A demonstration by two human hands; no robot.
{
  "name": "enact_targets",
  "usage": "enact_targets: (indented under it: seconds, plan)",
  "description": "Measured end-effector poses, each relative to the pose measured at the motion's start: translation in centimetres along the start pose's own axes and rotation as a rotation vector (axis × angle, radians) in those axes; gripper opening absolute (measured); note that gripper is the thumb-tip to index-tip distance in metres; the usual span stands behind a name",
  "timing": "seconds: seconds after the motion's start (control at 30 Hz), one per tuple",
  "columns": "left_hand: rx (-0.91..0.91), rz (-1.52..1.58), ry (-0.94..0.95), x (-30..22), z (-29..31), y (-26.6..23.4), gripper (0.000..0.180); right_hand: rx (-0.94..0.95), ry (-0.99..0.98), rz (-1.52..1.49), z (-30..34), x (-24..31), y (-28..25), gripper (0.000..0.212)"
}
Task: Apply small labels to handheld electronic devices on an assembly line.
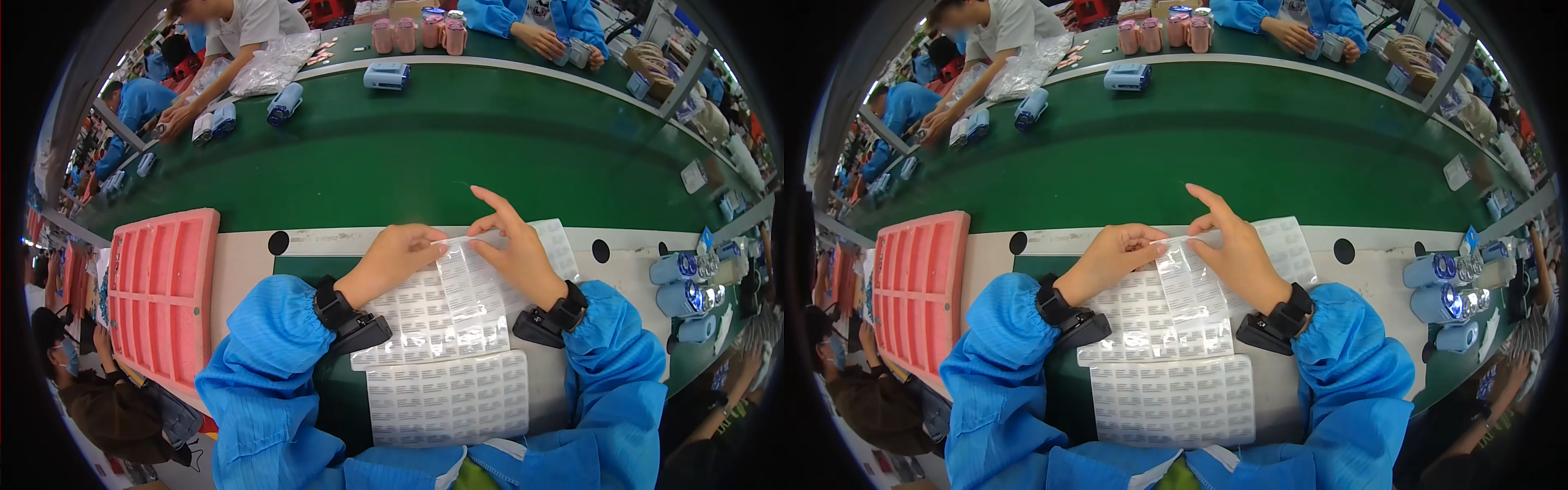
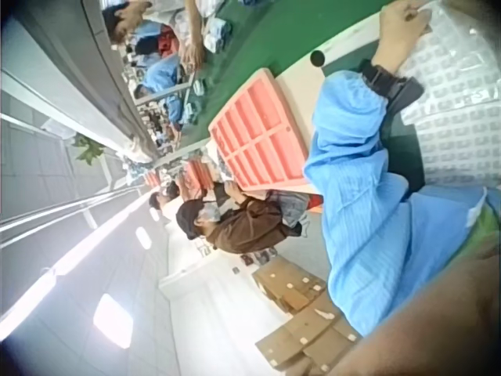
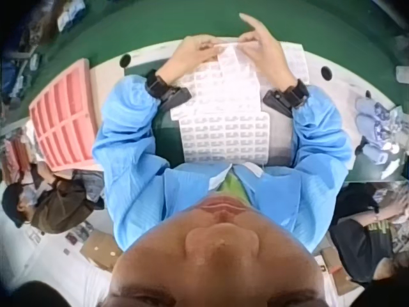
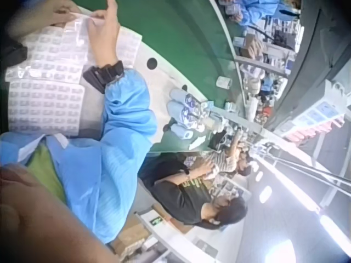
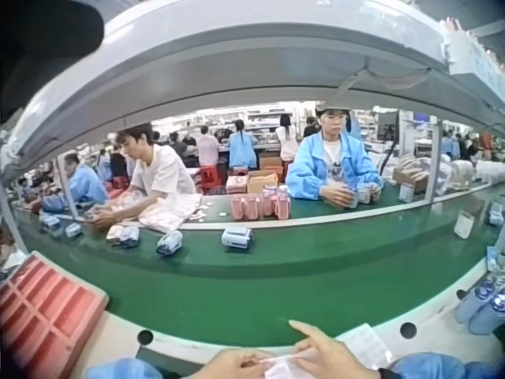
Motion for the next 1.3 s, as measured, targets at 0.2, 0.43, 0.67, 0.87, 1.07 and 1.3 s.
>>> enact_targets:
  seconds: [0.2, 0.43, 0.67, 0.87, 1.07, 1.3]
  plan:
    - [-0.046, 0.004, 0.079, -0.2, 0.0, 0.9, 0.028, -0.042, 0.02, -0.009, 0.2, 0.0, 0.0, 0.062]
    - [-0.109, -0.103, 0.184, -1.6, 0.6, 1.3, 0.039, -0.06, 0.013, -0.053, 0.3, -0.3, 0.3, 0.062]
    - [-0.125, -0.104, 0.214, -1.1, 0.5, 1.6, 0.044, -0.039, -0.113, 0.11, 0.3, 0.0, 0.3, 0.063]
    - [-0.075, 0.003, 0.267, -1.1, 0.8, 2.7, 0.058, -0.019, -0.103, 0.044, 0.3, 0.4, 0.7, 0.065]
    - [0.015, -0.107, 0.096, -1.1, 1.0, 2.1, 0.066, 0.19, -0.018, -0.319, 0.7, 1.7, 0.5, 0.066]
    - [0.181, -0.517, 0.257, -1.5, 1.4, -0.5, 0.038, -0.032, 0.198, -0.713, -0.4, 0.2, -3.6, 0.061]
Point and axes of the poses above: each hand's wrist, its own z-axis away from the middle knuckle, its own y-axis out of the palm, x = y × z, the point moved 2 cm from there along -z, towards the middle knuckle, and after that the axes turned 6 degrees about -z, right-handed, at the moved point
